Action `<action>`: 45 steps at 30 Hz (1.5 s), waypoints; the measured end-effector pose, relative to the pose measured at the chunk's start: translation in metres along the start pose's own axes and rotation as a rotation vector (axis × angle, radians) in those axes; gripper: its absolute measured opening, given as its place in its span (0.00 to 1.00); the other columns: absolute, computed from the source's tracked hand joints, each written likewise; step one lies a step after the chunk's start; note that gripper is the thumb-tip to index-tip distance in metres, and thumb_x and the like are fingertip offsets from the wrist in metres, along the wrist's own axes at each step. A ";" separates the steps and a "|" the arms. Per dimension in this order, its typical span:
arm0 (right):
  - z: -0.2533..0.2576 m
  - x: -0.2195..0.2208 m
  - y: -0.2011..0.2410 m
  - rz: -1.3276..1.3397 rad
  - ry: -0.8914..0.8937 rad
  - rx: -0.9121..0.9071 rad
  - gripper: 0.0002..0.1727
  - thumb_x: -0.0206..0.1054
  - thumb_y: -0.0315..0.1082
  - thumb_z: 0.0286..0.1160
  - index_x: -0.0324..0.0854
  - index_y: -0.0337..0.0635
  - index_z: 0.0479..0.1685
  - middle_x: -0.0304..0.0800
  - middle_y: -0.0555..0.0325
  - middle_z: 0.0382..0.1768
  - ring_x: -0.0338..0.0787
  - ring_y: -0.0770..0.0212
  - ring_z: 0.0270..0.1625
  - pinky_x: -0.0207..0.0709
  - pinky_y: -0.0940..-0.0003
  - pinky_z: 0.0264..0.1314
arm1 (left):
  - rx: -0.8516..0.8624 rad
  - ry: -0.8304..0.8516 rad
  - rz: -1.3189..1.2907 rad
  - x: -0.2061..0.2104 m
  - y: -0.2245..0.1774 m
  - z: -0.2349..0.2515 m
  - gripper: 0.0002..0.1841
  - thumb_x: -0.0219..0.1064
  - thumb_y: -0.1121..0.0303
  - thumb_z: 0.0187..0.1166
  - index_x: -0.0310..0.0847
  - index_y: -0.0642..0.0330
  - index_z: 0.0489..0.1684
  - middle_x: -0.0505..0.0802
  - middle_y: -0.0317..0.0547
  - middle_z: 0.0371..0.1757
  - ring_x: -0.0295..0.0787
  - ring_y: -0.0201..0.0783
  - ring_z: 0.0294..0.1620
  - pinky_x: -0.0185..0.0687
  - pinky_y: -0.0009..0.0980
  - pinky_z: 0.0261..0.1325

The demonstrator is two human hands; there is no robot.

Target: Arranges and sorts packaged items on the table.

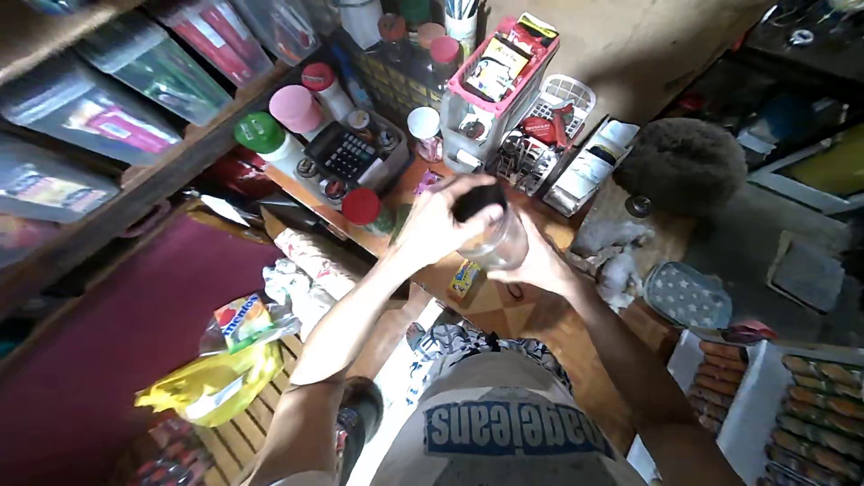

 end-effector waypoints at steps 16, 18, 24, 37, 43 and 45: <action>-0.038 0.018 -0.064 0.137 -0.621 0.064 0.66 0.93 0.50 0.36 0.61 0.30 0.84 0.73 0.40 0.80 0.73 0.55 0.83 0.69 0.58 0.85 | -0.412 0.118 0.400 0.192 0.176 -0.092 0.48 0.71 0.34 0.68 0.69 0.58 0.85 0.79 0.67 0.78 0.74 0.69 0.78 0.70 0.67 0.74; -0.035 0.019 -0.076 0.057 -0.635 0.096 0.71 0.95 0.50 0.29 0.58 0.32 0.86 0.70 0.39 0.82 0.72 0.53 0.84 0.68 0.57 0.87 | -0.464 0.179 0.393 0.203 0.163 -0.108 0.45 0.75 0.45 0.67 0.69 0.61 0.85 0.80 0.69 0.76 0.75 0.70 0.76 0.72 0.66 0.71; -0.048 0.032 -0.114 -0.132 -0.508 0.205 0.71 0.92 0.54 0.30 0.59 0.29 0.85 0.70 0.33 0.81 0.71 0.40 0.84 0.64 0.48 0.87 | -0.364 -0.164 0.006 0.209 0.184 -0.125 0.21 0.68 0.62 0.77 0.85 0.67 0.62 0.88 0.66 0.62 0.82 0.65 0.66 0.73 0.57 0.72; -0.033 0.071 -0.097 0.023 -0.283 0.197 0.70 0.92 0.50 0.36 0.56 0.26 0.87 0.67 0.27 0.82 0.70 0.36 0.84 0.64 0.49 0.87 | -0.221 0.333 -0.007 0.049 0.058 -0.020 0.22 0.77 0.62 0.75 0.85 0.54 0.69 0.89 0.52 0.65 0.89 0.47 0.62 0.85 0.51 0.65; -0.031 0.100 -0.076 0.204 -0.452 0.101 0.71 0.93 0.51 0.35 0.55 0.25 0.86 0.71 0.32 0.80 0.75 0.49 0.81 0.69 0.59 0.85 | 0.052 0.268 0.316 0.026 -0.018 0.004 0.16 0.83 0.67 0.66 0.89 0.55 0.50 0.88 0.51 0.62 0.90 0.53 0.55 0.89 0.51 0.50; -0.036 0.105 -0.074 0.232 -0.517 0.087 0.71 0.93 0.51 0.33 0.56 0.23 0.84 0.72 0.31 0.78 0.76 0.50 0.80 0.70 0.61 0.84 | 0.081 0.274 0.333 0.025 -0.026 0.004 0.16 0.85 0.65 0.64 0.89 0.56 0.48 0.87 0.53 0.62 0.88 0.54 0.57 0.89 0.51 0.51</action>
Point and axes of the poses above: each hand's wrist, its own z-axis towards the middle knuckle, its own x-axis out of the palm, y = z × x, the point moved 1 cm from there along z, towards the middle knuckle
